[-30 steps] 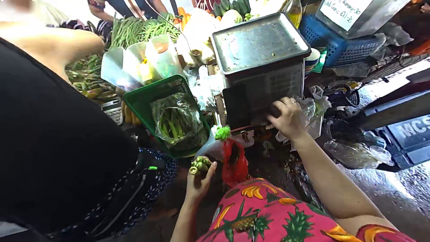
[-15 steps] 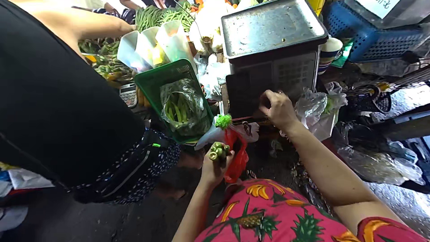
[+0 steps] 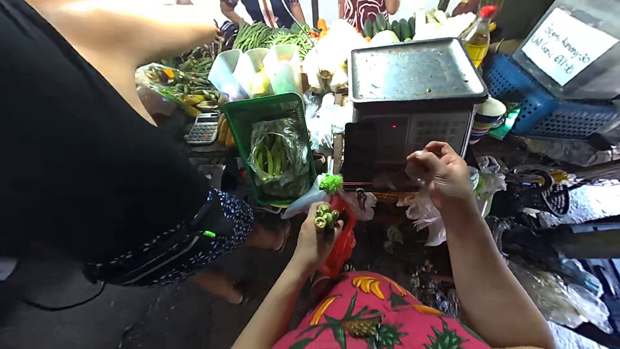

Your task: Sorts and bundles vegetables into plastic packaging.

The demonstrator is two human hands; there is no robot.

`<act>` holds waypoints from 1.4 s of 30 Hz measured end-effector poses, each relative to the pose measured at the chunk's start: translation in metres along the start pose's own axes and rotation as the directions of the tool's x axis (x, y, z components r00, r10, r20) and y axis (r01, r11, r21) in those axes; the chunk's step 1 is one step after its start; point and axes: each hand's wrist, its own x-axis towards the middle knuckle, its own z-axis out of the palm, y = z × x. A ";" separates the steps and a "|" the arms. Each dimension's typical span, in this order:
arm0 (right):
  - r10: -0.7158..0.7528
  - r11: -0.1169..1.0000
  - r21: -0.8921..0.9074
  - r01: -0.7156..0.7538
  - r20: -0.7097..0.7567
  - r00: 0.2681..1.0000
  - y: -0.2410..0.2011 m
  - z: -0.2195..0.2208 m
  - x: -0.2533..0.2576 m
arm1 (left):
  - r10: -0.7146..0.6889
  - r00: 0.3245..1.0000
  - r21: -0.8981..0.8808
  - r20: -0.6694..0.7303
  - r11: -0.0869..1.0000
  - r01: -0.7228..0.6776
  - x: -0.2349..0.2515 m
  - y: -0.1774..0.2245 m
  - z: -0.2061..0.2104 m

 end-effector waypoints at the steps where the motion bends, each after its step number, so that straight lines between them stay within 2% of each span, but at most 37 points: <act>1: 0.072 0.986 0.147 -0.077 0.040 0.997 -0.007 0.004 -0.005 | 0.015 1.000 -0.016 -0.021 1.000 -0.016 0.003 0.003 0.001; 2: 0.104 0.964 0.235 -0.125 0.100 0.990 -0.012 0.009 -0.010 | 0.026 0.999 -0.026 -0.036 0.999 -0.027 0.006 0.005 0.001; 4: 0.032 0.979 0.188 -0.082 0.256 0.966 -0.015 0.022 -0.023 | 0.027 0.998 -0.024 -0.055 0.999 -0.029 0.012 0.012 0.000; 6: -0.130 0.990 0.113 0.089 0.435 0.891 -0.009 0.036 -0.037 | 0.002 0.997 -0.018 -0.074 1.000 -0.003 0.017 0.018 -0.002; 8: -0.278 0.943 0.010 0.332 0.574 0.770 0.005 0.053 -0.051 | -0.015 0.996 0.016 -0.085 1.000 0.016 0.020 0.024 -0.005; 10: -0.319 0.757 -0.221 0.615 0.696 0.643 0.020 0.066 -0.061 | 0.027 0.996 0.188 -0.087 0.982 -0.010 0.021 0.025 -0.008; 12: -0.179 0.543 -0.425 0.724 0.784 0.595 0.026 0.077 -0.067 | 0.091 0.994 0.443 -0.066 0.895 -0.052 0.020 0.025 -0.011; 13: -0.088 0.487 -0.488 0.725 0.798 0.596 0.030 0.081 -0.066 | 0.148 0.988 0.534 -0.055 0.840 -0.096 0.019 0.023 -0.011; 15: 0.089 0.498 -0.565 0.658 0.788 0.609 0.044 0.083 -0.056 | 0.269 0.963 0.576 -0.024 0.791 -0.207 0.015 0.017 -0.014; 17: 0.241 0.590 -0.600 0.541 0.770 0.590 0.058 0.078 -0.041 | 0.326 0.944 0.412 -0.060 0.869 -0.274 0.012 0.011 -0.017; 19: 0.273 0.638 -0.559 0.530 0.808 0.522 0.062 0.069 -0.034 | 0.272 0.949 0.163 -0.159 0.955 -0.247 0.011 0.009 -0.016; 20: 0.209 0.682 -0.471 0.560 0.859 0.467 0.059 0.064 -0.035 | 0.177 0.962 0.028 -0.210 0.984 -0.175 0.011 0.009 -0.017; 21: 0.082 0.784 -0.322 0.530 0.901 0.425 0.056 0.058 -0.039 | 0.079 0.965 -0.131 -0.250 0.985 -0.115 0.011 0.008 -0.020; 22: -0.071 0.907 -0.114 0.405 0.907 0.415 0.052 0.054 -0.043 | -0.014 0.964 -0.339 -0.265 0.938 -0.080 0.013 0.007 -0.024; 23: -0.181 0.975 0.100 0.199 0.877 0.446 0.047 0.054 -0.048 | -0.079 0.967 -0.490 -0.243 0.870 -0.052 0.014 0.007 -0.027; 24: -0.212 0.961 0.273 -0.043 0.830 0.516 0.040 0.059 -0.052 | -0.075 0.974 -0.564 -0.212 0.824 -0.059 0.015 0.008 -0.029; 25: -0.154 0.862 0.412 -0.295 0.768 0.621 0.033 0.067 -0.056 | -0.036 0.982 -0.565 -0.186 0.822 -0.077 0.013 0.010 -0.030; 26: -0.024 0.687 0.530 -0.498 0.701 0.713 0.029 0.075 -0.059 | 0.018 0.984 -0.525 -0.174 0.844 -0.109 0.011 0.014 -0.029; 27: 0.123 0.551 0.600 -0.580 0.629 0.767 0.028 0.082 -0.059 | 0.068 0.983 -0.477 -0.172 0.867 -0.144 0.010 0.020 -0.026; 28: 0.232 0.582 0.583 -0.567 0.548 0.803 0.031 0.089 -0.058 | 0.108 0.979 -0.439 -0.171 0.881 -0.174 0.009 0.024 -0.023; 29: 0.255 0.713 0.478 -0.513 0.505 0.824 0.039 0.094 -0.058 | 0.136 0.979 -0.426 -0.151 0.885 -0.189 0.008 0.028 -0.021; 31: 0.183 0.903 0.243 -0.354 0.527 0.830 0.054 0.093 -0.061 | 0.169 0.982 -0.421 -0.086 0.887 -0.189 0.005 0.029 -0.021; 33: 0.064 0.979 0.108 -0.174 0.647 0.760 0.060 0.084 -0.062 | 0.164 0.986 -0.293 -0.002 0.943 -0.158 0.004 0.023 -0.027; 35: 0.015 0.996 -0.072 0.055 0.734 0.679 0.059 0.077 -0.065 | 0.051 0.991 -0.043 0.124 0.998 -0.046 0.004 0.022 -0.033; 37: -0.007 0.903 -0.273 0.331 0.761 0.648 0.059 0.079 -0.073 | -0.059 0.977 0.266 0.206 0.964 0.002 0.003 0.029 -0.030; 38: -0.026 0.843 -0.332 0.423 0.760 0.650 0.063 0.081 -0.075 | -0.086 0.972 0.368 0.218 0.930 0.000 0.002 0.030 -0.026; 39: -0.020 0.811 -0.372 0.451 0.752 0.658 0.066 0.082 -0.074 | -0.102 0.969 0.413 0.224 0.911 0.000 0.001 0.030 -0.023; 40: 0.007 0.818 -0.388 0.424 0.744 0.668 0.069 0.080 -0.071 | -0.110 0.968 0.383 0.226 0.924 0.015 0.002 0.029 -0.022; 42: 0.073 0.878 -0.379 0.292 0.711 0.700 0.069 0.072 -0.060 | -0.076 0.963 0.127 0.259 0.991 0.044 0.005 0.027 -0.030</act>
